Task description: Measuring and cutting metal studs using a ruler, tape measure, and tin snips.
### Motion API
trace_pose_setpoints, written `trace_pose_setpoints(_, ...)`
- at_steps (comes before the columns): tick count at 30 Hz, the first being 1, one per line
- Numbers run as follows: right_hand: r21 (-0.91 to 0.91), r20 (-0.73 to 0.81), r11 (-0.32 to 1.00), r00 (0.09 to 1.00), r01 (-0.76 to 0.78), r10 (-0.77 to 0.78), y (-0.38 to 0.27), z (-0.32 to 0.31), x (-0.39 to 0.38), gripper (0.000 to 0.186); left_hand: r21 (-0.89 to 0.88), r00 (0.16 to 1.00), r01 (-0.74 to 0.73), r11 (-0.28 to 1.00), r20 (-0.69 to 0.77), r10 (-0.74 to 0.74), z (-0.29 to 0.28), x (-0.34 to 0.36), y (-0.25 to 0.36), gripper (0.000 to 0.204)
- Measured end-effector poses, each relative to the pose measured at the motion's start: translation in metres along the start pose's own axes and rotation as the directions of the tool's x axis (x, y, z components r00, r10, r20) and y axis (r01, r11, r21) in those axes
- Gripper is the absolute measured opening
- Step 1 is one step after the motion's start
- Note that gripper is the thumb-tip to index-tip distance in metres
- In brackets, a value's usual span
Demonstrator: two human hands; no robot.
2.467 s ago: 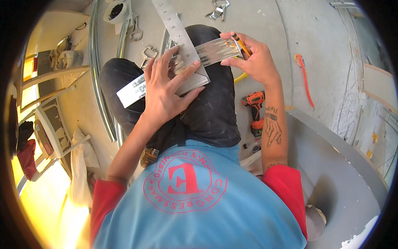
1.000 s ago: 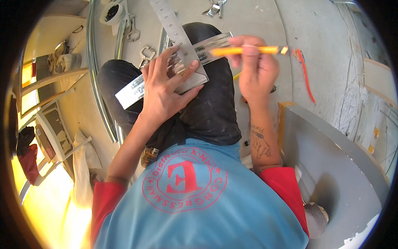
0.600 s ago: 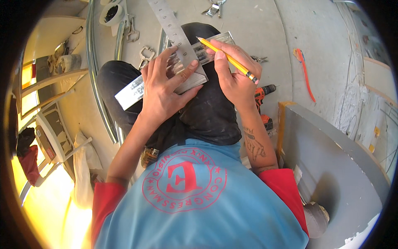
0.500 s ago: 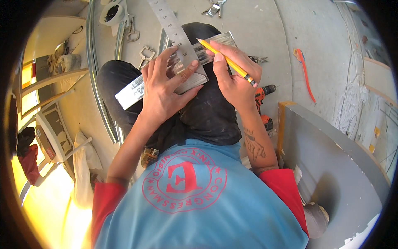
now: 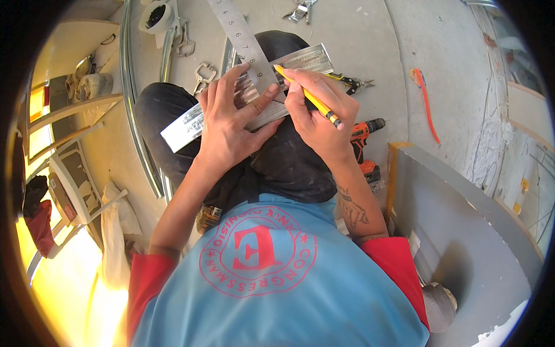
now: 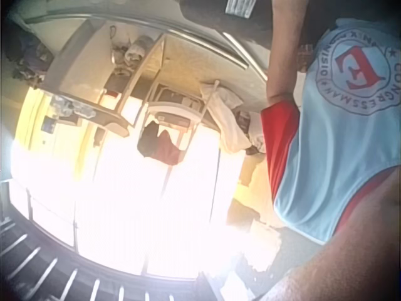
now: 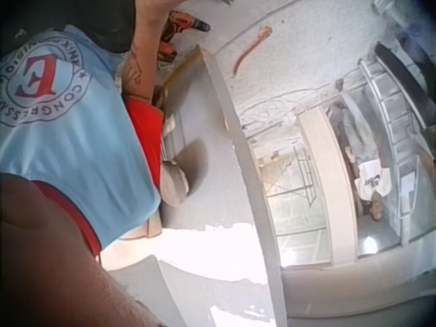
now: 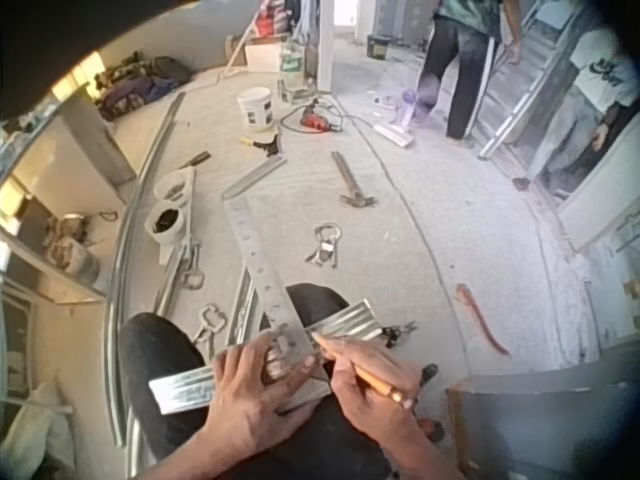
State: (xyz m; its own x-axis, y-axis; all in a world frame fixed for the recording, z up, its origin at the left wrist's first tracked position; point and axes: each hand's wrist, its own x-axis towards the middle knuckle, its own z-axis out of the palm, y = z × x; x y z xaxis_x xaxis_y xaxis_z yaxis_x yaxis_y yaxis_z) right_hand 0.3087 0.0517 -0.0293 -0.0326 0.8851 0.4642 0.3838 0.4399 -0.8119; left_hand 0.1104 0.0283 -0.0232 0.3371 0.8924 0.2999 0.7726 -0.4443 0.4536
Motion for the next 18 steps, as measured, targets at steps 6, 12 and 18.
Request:
trace_pose_setpoints(6, -0.024, 0.000, 0.999, 0.999, 0.033, -0.033, 0.003, 0.005, 0.000, 0.017, 0.003, 1.000, 0.016, 1.000, -0.012, -0.016, 0.002, -0.001, 0.000, 0.066)
trace_pose_setpoints(12, -0.057, 0.018, 0.996, 0.997, 0.072, -0.071, 0.000, 0.005, 0.004, 0.019, -0.002, 1.000, -0.006, 1.000, -0.006, 0.006, 0.002, 0.000, -0.002, 0.060)
trace_pose_setpoints(18, -0.089, 0.047, 0.993, 0.996, 0.084, -0.080, -0.008, 0.000, -0.006, 0.022, 0.009, 1.000, 0.031, 0.999, 0.007, -0.031, 0.002, -0.002, -0.002, 0.067)
